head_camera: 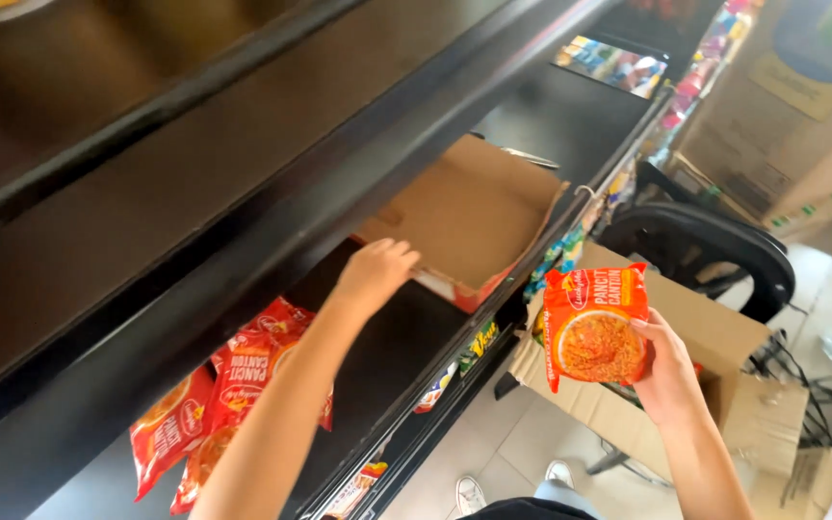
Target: Stocking packs of instant noodles onto a grocery store shelf from a cardboard box.
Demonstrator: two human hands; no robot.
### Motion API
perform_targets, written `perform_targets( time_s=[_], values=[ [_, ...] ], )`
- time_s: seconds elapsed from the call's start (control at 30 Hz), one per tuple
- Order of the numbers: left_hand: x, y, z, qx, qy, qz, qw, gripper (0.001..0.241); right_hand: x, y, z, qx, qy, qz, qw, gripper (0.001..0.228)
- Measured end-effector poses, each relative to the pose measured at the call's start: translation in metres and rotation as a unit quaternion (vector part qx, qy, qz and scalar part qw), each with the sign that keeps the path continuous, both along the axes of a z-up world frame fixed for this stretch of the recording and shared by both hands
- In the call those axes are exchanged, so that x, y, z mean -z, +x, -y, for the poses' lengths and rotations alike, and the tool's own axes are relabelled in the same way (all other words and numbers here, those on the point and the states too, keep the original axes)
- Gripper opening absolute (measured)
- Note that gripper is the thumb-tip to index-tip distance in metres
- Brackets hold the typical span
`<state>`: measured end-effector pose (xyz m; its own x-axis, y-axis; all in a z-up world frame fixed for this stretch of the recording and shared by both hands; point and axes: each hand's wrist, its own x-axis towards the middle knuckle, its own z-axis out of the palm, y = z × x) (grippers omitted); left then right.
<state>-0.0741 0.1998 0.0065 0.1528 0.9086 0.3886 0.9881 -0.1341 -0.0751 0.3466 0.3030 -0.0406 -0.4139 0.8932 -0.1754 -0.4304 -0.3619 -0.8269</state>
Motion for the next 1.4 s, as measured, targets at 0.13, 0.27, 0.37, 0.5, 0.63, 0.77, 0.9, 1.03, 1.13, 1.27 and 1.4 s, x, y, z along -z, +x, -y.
perform_targets(
  time_s=[0.13, 0.27, 0.37, 0.5, 0.63, 0.77, 0.9, 1.03, 1.13, 1.27, 1.4],
  values=[
    [-0.017, -0.012, 0.049, 0.016, -0.025, 0.014, 0.999, 0.015, 0.003, 0.007, 0.002, 0.021, 0.018, -0.001, 1.0, 0.039],
    [-0.023, -0.022, 0.097, 0.015, -0.048, 0.047, 0.998, 0.016, -0.001, 0.002, 0.0, 0.011, 0.013, -0.006, 1.0, 0.036],
    [-0.031, -0.023, 0.129, -0.01, -0.097, 0.061, 0.993, 0.017, 0.004, -0.005, -0.01, 0.004, 0.038, -0.019, 0.999, 0.032],
    [-0.032, -0.026, 0.154, -0.036, -0.128, 0.112, 0.985, 0.02, -0.011, -0.033, -0.043, -0.007, 0.067, -0.039, 0.997, 0.028],
    [-0.052, -0.005, 0.156, -0.059, -0.034, 0.06, 0.996, 0.041, -0.043, -0.093, -0.098, 0.005, 0.174, -0.018, 0.985, 0.032],
    [-0.108, 0.043, 0.144, -0.077, -0.023, 0.127, 0.989, 0.033, -0.074, -0.181, -0.141, 0.052, 0.342, 0.221, 0.912, 0.057],
    [-0.12, 0.076, 0.136, -0.03, -0.026, 0.142, 0.989, 0.032, 0.047, -0.245, -0.261, 0.018, 0.407, 0.422, 0.81, 0.059],
    [-0.1, 0.116, 0.126, 0.046, -0.036, 0.085, 0.995, 0.034, 0.079, -0.258, -0.289, -0.014, 0.454, 0.49, 0.744, 0.063],
    [-0.089, 0.153, 0.117, 0.096, -0.034, 0.143, 0.984, 0.034, 0.05, -0.243, -0.258, 0.028, 0.543, 0.448, 0.71, 0.064],
    [-0.068, 0.199, 0.082, 0.151, -0.059, 0.272, 0.949, 0.031, -0.057, -0.172, -0.171, 0.022, 0.55, 0.311, 0.775, 0.043],
    [-0.012, 0.239, 0.029, 0.185, -0.142, 0.342, 0.91, 0.025, -0.019, -0.078, -0.173, -0.096, 0.398, 0.207, 0.889, 0.033]
  ],
)
